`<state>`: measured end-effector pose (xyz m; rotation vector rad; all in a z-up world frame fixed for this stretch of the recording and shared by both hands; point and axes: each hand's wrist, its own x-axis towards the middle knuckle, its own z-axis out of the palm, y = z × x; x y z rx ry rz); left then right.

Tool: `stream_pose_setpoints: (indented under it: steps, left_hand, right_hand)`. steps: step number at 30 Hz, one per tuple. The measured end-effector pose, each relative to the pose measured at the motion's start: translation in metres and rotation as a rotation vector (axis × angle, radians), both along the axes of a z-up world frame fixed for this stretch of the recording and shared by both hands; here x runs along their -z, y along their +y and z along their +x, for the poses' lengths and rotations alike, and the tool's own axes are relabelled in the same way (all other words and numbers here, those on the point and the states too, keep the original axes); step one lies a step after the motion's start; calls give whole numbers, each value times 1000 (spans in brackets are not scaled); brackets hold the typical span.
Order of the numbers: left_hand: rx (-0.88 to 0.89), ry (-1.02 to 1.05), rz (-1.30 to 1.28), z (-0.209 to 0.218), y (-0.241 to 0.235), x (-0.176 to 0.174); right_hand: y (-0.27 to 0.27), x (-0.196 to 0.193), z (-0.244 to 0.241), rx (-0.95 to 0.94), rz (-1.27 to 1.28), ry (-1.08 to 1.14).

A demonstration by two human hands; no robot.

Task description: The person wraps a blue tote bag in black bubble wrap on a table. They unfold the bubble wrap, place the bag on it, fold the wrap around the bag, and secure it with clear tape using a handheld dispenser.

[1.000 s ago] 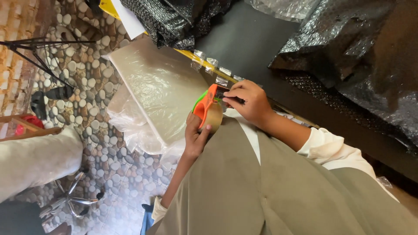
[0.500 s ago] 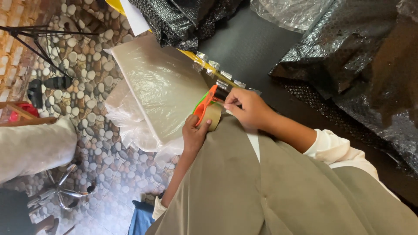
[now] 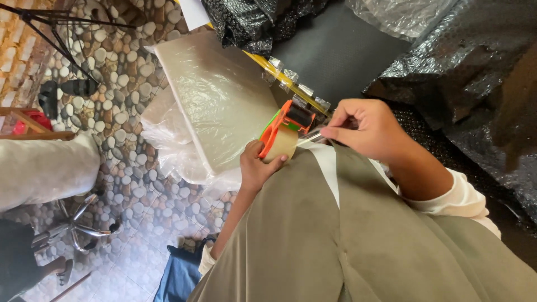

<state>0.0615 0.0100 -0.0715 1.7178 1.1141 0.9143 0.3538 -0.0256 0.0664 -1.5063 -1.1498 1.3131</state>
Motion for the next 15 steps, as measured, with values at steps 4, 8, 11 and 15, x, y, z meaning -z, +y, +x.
stream_pose_setpoints:
  steps: [4,8,11,15]
  left_hand:
    - [23,59,-86,-5,0,1]
    - [105,97,-190,-8,3,-23]
    - [121,205,-226,-1,0,-54]
    - [156,249,-317,-6,1,-56]
  right_hand:
    - [5,4,9,47,32,36]
    - [16,13,10,58,82,80]
    - [1,-38,-7,54,97,-21]
    - [-8,-62,-11,54,138,-103]
